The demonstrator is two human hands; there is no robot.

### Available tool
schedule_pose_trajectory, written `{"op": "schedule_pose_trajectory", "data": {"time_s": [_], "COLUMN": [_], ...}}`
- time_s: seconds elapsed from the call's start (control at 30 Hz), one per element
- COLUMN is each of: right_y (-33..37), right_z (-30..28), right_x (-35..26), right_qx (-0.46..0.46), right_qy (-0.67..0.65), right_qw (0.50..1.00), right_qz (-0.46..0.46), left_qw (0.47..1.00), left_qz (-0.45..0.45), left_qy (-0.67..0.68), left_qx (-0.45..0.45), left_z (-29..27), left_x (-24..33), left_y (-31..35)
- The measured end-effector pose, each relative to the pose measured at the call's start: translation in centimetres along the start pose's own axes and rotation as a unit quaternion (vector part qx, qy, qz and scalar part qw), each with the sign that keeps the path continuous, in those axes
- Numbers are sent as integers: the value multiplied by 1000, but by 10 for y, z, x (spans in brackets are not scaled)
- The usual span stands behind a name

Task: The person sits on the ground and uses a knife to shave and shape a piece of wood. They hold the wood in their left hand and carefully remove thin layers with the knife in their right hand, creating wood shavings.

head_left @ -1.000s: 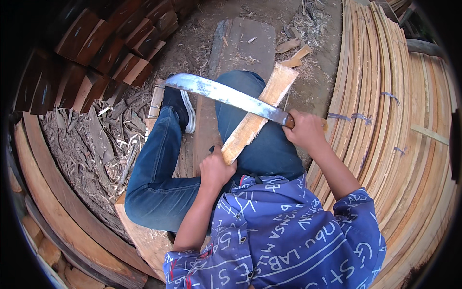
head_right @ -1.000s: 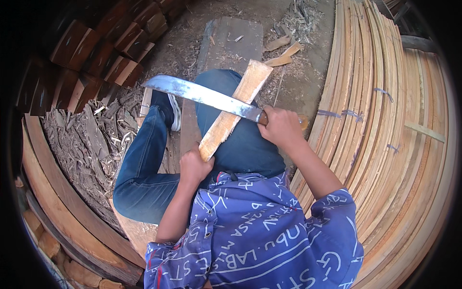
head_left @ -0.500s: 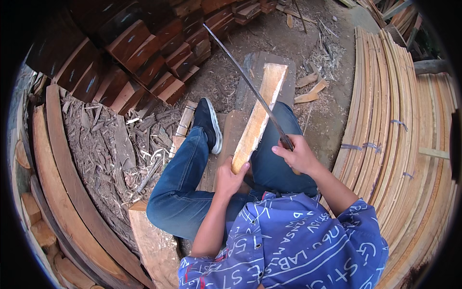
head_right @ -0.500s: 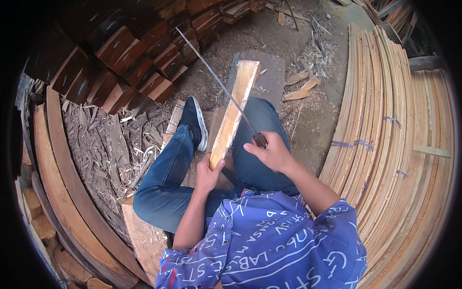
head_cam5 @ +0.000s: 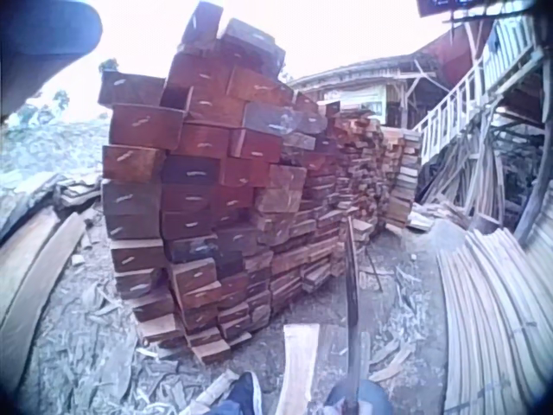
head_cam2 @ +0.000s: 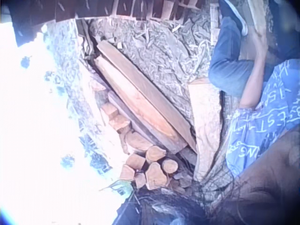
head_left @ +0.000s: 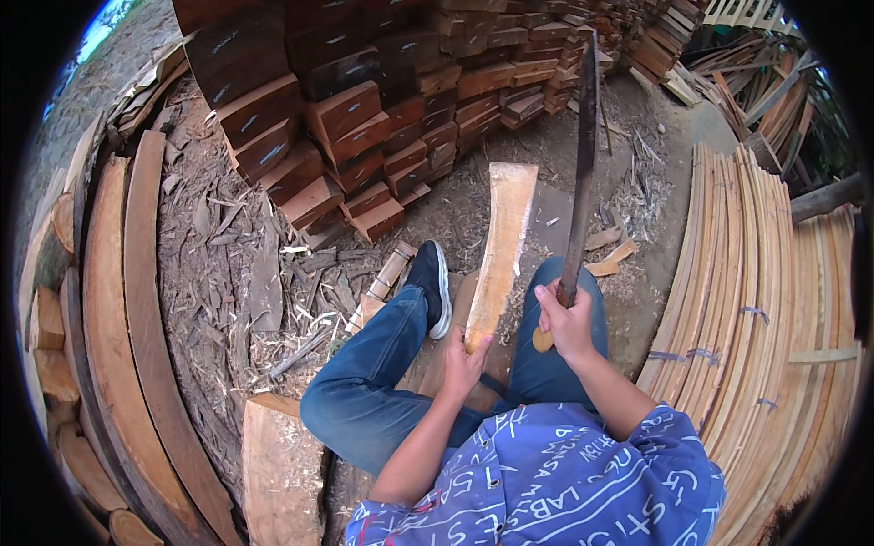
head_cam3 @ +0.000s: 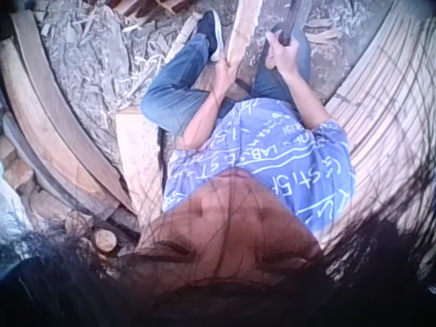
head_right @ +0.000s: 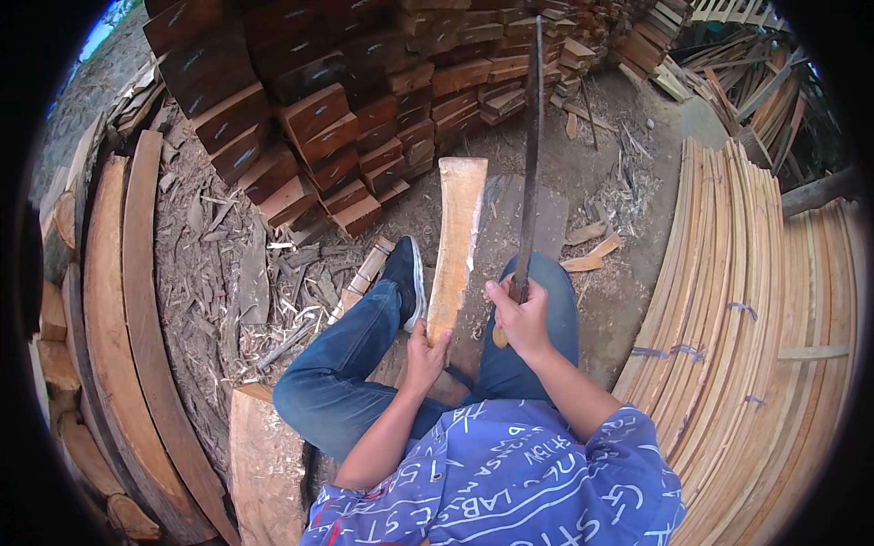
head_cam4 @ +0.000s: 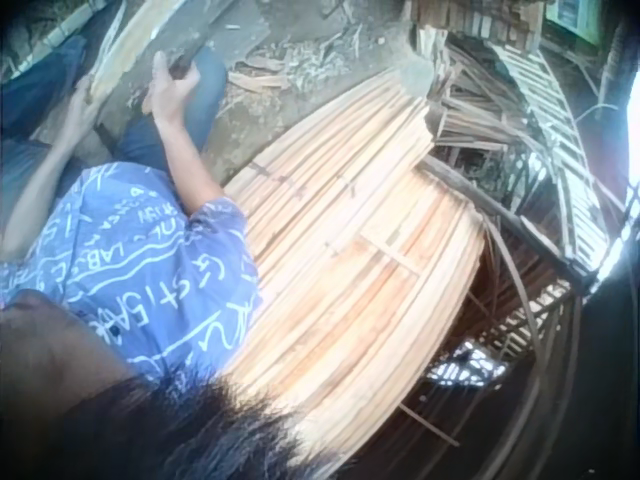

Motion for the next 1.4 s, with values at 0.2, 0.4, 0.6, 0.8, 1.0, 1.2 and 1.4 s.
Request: {"op": "schedule_pose_trajectory", "data": {"time_s": [0.2, 0.4, 0.6, 0.8, 1.0, 1.2, 1.4], "right_y": [-25, -20, -7, -14, -28, -31, -35], "right_z": [3, 9, 25, 25, 26, 27, 29], "right_x": [11, 54, 68, 84, 100, 114, 126], "right_qx": [6, -65, -122, -137, -172, -231, -292], "right_qy": [1, -55, -140, -156, -49, 79, 79], "right_qw": [1000, 988, 949, 947, 970, 961, 936], "right_qz": [-20, 125, 256, 245, 162, 131, 177], "left_qw": [995, 995, 996, 992, 928, 993, 994], "left_qz": [70, 74, 84, 71, 13, -2, 74], "left_qy": [65, 47, -10, -41, -236, 54, -81], "left_qx": [17, 39, 5, -97, -289, -104, 27], "left_z": [19, 15, 9, 10, -32, -80, -85], "left_x": [9, 15, -13, 16, 62, 132, 182], "left_y": [8, 15, 13, 0, -32, -84, -87]}}
Point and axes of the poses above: each hand's wrist, its own y-axis away from the middle knuckle, its own z-axis out of the palm, x = y × z, the point moved 5 cm from there along -y, towards the middle knuckle, and after that the axes turned 7 degrees about x, right-handed, at the moved point
